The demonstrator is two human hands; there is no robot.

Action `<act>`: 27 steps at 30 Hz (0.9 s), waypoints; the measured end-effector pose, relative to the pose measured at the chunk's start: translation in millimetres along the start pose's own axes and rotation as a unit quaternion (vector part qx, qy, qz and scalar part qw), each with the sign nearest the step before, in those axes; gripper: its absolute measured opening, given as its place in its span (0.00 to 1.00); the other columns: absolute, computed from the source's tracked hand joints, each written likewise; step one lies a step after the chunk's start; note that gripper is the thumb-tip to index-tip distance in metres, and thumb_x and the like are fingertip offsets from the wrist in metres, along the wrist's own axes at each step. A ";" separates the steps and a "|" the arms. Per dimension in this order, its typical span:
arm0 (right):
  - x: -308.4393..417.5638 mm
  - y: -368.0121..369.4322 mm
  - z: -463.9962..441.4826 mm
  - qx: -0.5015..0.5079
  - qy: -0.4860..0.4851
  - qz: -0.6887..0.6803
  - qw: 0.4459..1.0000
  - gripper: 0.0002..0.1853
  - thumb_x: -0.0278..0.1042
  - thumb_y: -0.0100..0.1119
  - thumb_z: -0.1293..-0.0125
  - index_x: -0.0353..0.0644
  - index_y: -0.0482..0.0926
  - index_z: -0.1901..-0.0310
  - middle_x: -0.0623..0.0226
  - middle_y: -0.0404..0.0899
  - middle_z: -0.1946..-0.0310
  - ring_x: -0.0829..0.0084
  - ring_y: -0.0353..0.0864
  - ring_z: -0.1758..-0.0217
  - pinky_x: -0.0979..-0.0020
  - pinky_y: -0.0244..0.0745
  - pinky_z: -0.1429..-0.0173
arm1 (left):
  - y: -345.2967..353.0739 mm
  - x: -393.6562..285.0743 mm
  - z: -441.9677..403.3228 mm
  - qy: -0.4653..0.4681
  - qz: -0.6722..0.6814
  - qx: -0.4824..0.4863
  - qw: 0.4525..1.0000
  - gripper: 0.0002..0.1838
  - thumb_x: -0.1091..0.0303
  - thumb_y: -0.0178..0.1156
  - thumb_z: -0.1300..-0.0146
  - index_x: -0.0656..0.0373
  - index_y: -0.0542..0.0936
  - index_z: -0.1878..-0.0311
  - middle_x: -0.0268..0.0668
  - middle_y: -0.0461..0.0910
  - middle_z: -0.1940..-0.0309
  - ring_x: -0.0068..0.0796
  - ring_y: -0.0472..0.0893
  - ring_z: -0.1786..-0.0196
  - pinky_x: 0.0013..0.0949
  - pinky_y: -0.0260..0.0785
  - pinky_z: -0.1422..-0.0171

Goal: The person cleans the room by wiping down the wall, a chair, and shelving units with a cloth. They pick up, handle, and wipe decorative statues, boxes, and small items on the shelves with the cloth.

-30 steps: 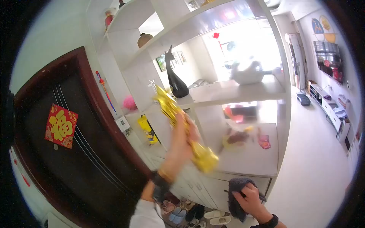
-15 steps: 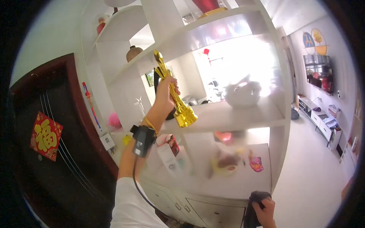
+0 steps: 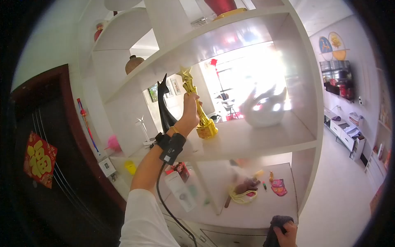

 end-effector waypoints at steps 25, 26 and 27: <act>-27.7 -1.3 12.9 -0.040 0.051 -0.001 0.998 0.09 0.20 0.58 0.55 0.33 0.80 0.68 0.61 0.79 0.72 0.70 0.78 0.67 0.71 0.71 0.60 | -1.8 8.3 32.2 0.179 -0.236 0.098 0.950 0.27 0.62 0.66 0.50 0.61 0.68 0.49 0.35 0.68 0.57 0.23 0.67 0.52 0.26 0.64 0.51; -27.4 -3.7 14.4 -0.036 0.068 0.002 0.997 0.10 0.20 0.59 0.56 0.34 0.80 0.68 0.60 0.79 0.72 0.70 0.77 0.67 0.71 0.71 0.61 | 20.5 10.3 40.0 0.106 -0.215 0.184 0.953 0.25 0.62 0.66 0.49 0.61 0.69 0.50 0.36 0.68 0.56 0.23 0.67 0.51 0.26 0.64 0.51; -25.3 -5.1 17.6 -0.037 0.071 0.004 0.997 0.10 0.20 0.59 0.56 0.34 0.80 0.68 0.60 0.79 0.72 0.70 0.77 0.67 0.71 0.71 0.61 | 39.5 8.4 46.1 0.053 -0.251 0.212 0.943 0.26 0.62 0.66 0.48 0.61 0.69 0.49 0.36 0.68 0.54 0.23 0.67 0.50 0.26 0.64 0.49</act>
Point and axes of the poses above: each hand's wrist, its own z-axis away from the middle knuckle, its own y-axis out of the palm, x = y × z, the point moved 3 cm from there along -z, towards the middle knuckle
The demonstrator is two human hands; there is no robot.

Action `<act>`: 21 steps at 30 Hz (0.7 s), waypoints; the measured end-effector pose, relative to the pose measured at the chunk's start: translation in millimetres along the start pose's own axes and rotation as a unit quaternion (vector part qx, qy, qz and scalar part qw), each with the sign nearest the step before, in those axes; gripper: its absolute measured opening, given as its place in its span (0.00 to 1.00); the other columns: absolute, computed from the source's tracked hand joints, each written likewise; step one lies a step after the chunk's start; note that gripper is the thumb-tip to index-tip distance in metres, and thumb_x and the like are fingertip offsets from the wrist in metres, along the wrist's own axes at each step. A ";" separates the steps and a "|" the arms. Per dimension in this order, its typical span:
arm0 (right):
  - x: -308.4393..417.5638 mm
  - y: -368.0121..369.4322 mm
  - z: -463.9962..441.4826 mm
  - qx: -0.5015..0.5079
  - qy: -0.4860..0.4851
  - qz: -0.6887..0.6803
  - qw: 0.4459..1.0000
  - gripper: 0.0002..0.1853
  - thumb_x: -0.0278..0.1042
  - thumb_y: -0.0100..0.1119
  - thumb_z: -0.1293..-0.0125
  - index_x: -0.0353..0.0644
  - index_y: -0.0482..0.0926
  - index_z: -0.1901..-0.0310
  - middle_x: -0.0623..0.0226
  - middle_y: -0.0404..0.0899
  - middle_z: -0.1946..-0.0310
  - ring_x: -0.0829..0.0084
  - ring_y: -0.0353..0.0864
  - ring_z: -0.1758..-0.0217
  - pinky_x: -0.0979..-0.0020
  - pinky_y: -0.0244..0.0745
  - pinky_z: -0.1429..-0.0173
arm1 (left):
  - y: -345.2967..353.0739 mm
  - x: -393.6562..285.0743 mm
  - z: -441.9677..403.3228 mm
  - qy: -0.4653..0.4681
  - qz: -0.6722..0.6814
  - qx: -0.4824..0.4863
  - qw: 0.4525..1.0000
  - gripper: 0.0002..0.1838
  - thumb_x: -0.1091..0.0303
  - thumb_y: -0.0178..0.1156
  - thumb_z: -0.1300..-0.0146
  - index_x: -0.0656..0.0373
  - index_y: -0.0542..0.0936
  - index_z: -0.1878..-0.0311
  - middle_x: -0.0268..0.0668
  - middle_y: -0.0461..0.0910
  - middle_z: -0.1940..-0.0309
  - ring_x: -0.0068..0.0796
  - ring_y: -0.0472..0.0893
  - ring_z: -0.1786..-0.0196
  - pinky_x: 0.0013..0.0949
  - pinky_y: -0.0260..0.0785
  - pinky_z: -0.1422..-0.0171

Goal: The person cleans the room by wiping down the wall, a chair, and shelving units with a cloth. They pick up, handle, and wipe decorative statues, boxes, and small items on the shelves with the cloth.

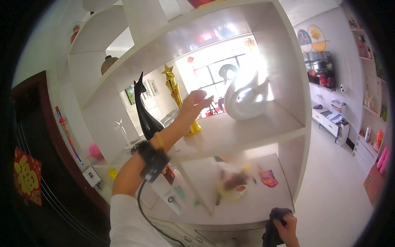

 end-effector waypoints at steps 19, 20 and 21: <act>96.2 -90.8 -11.4 -0.016 -0.135 -0.151 0.979 0.16 0.37 0.59 0.45 0.32 0.77 0.61 0.60 0.76 0.59 0.67 0.74 0.55 0.68 0.69 0.49 | 62.8 -36.8 21.1 -0.017 0.181 0.044 0.982 0.27 0.71 0.69 0.56 0.65 0.71 0.51 0.39 0.76 0.62 0.28 0.78 0.63 0.30 0.74 0.59; 97.4 -95.2 -14.7 -0.006 -0.154 -0.159 0.975 0.18 0.41 0.59 0.43 0.32 0.76 0.59 0.60 0.75 0.58 0.68 0.74 0.55 0.68 0.68 0.50 | 61.4 -44.4 35.8 -0.012 0.215 0.030 0.976 0.26 0.72 0.68 0.55 0.65 0.71 0.50 0.39 0.76 0.62 0.28 0.78 0.62 0.30 0.74 0.60; 113.1 -94.5 -18.8 0.007 -0.162 -0.171 0.972 0.20 0.43 0.58 0.42 0.32 0.75 0.58 0.61 0.75 0.56 0.70 0.73 0.53 0.69 0.68 0.48 | 61.5 -55.6 54.4 -0.013 0.237 0.016 0.971 0.24 0.74 0.67 0.52 0.65 0.71 0.51 0.38 0.77 0.63 0.28 0.78 0.62 0.30 0.75 0.60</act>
Point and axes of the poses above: each hand's wrist, its own z-axis away from the middle knuckle, its own y-axis out of the palm, x = y × z, the point moved 3 cm from there along -z, towards the middle knuckle
